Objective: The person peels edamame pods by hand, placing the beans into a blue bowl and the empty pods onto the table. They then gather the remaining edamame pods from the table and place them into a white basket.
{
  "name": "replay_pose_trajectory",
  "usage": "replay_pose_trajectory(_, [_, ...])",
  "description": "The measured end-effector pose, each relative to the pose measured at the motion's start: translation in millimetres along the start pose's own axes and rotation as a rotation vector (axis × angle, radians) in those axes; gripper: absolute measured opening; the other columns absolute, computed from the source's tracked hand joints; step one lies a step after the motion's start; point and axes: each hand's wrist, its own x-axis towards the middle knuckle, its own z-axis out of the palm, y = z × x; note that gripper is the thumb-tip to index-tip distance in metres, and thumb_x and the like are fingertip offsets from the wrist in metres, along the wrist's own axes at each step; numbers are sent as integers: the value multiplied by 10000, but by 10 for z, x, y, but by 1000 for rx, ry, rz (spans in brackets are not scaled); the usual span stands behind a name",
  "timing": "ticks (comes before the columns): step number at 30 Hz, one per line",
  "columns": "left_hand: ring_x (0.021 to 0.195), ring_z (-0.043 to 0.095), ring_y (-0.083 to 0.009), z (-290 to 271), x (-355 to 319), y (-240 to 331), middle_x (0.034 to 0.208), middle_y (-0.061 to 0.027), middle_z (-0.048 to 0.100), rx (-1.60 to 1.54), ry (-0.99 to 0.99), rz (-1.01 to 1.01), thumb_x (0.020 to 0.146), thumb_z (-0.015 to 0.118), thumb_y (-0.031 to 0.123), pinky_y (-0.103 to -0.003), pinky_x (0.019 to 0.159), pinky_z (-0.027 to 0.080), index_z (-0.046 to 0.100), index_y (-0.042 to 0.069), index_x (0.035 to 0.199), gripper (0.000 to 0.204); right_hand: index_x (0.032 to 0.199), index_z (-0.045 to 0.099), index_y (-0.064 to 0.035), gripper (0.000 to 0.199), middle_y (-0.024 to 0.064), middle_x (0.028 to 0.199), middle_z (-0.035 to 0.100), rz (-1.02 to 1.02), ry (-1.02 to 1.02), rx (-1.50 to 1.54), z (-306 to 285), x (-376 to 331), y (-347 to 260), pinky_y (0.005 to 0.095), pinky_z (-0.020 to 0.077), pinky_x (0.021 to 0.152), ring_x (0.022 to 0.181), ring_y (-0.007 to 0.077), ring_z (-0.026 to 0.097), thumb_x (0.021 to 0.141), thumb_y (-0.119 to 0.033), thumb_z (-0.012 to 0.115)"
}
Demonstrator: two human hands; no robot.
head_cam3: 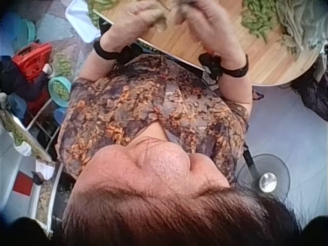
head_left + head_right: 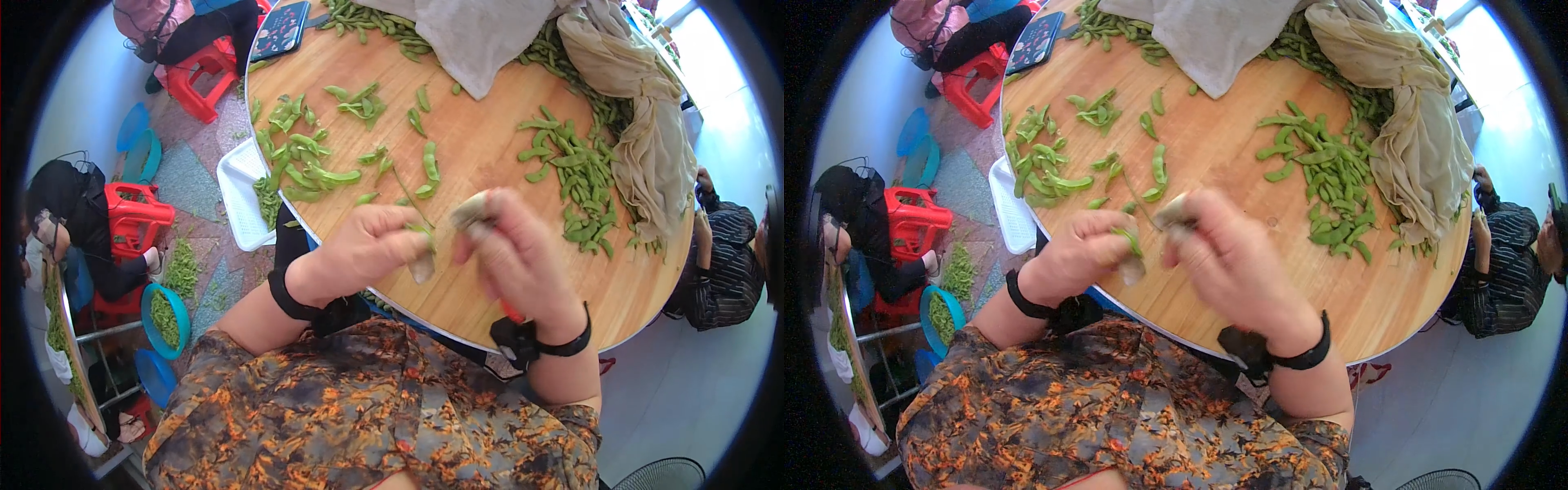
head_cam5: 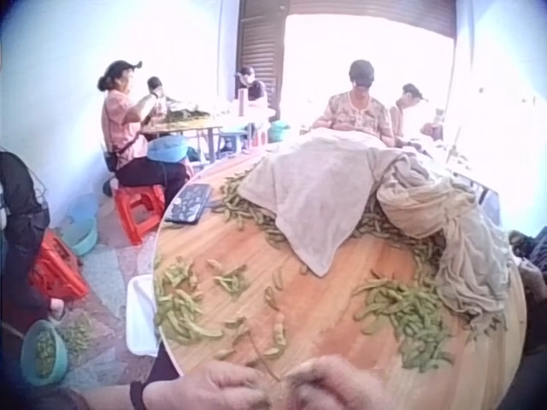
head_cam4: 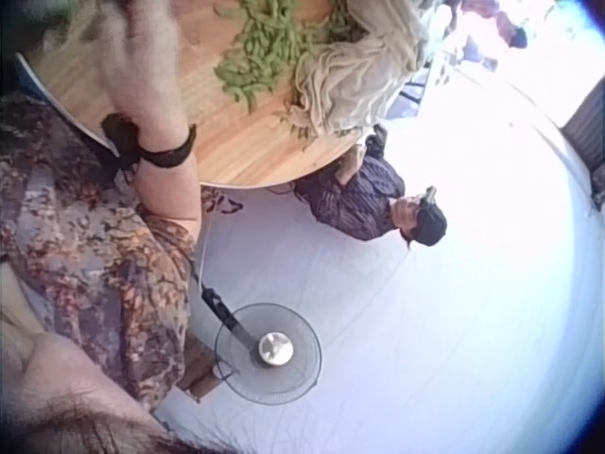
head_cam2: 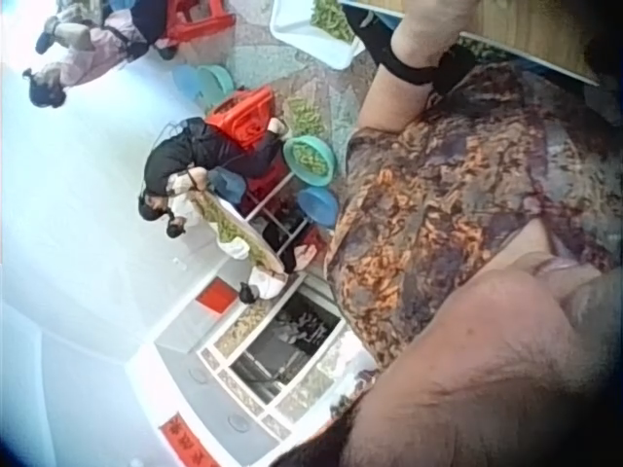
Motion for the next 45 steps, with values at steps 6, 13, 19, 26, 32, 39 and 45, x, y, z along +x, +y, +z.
replay_pose_trajectory(6, [528,379,-78,-182,-20,-144,738,-22,518,-646,115,103,886,500,193,-199,460,278,547,79,960,144,931,506,-39,95,130,712,547,-210,265,-643,-237,59,85,313,462,542,600,241,579,851,-44,557])
replay_pose_trajectory(13, [518,342,-59,-66,6,-182,682,19,444,-348,62,83,924,479,172,-192,466,266,546,74,1002,142,972,524,-36,211,137,757,574,-291,170,-536,95,30,145,335,483,526,611,285,603,783,-23,617])
replay_pose_trajectory(19, [577,360,5,36,45,-166,663,92,423,-200,50,25,942,463,170,-173,493,287,568,54,1001,167,975,516,-30,255,126,776,567,-486,185,-583,195,69,241,326,482,483,583,274,599,747,-7,629])
replay_pose_trajectory(26, [544,369,-6,67,74,-151,663,77,434,-170,106,-40,905,439,110,-181,476,295,553,46,981,151,929,510,-44,205,121,760,551,-632,153,-837,162,77,195,343,462,438,542,288,567,757,-26,620])
replay_pose_trajectory(32, [472,389,-93,-102,104,-187,742,-58,543,-510,33,-74,839,439,70,-210,392,303,481,59,935,106,961,520,-39,192,152,821,582,-472,356,-731,0,219,277,371,503,566,682,328,605,786,-51,598])
replay_pose_trajectory(39, [505,445,-96,-78,94,-127,740,-48,535,-505,121,-90,881,465,115,-206,408,372,509,32,950,116,928,508,-51,161,146,837,610,-248,208,-1156,-40,152,207,379,517,575,721,298,632,793,-103,581])
replay_pose_trajectory(45, [530,461,-82,-25,110,-193,720,-28,527,-450,126,-35,907,471,130,-195,436,382,529,24,976,139,911,497,-50,155,149,805,606,-208,177,-1271,-53,201,276,378,514,565,709,308,631,787,-99,576])
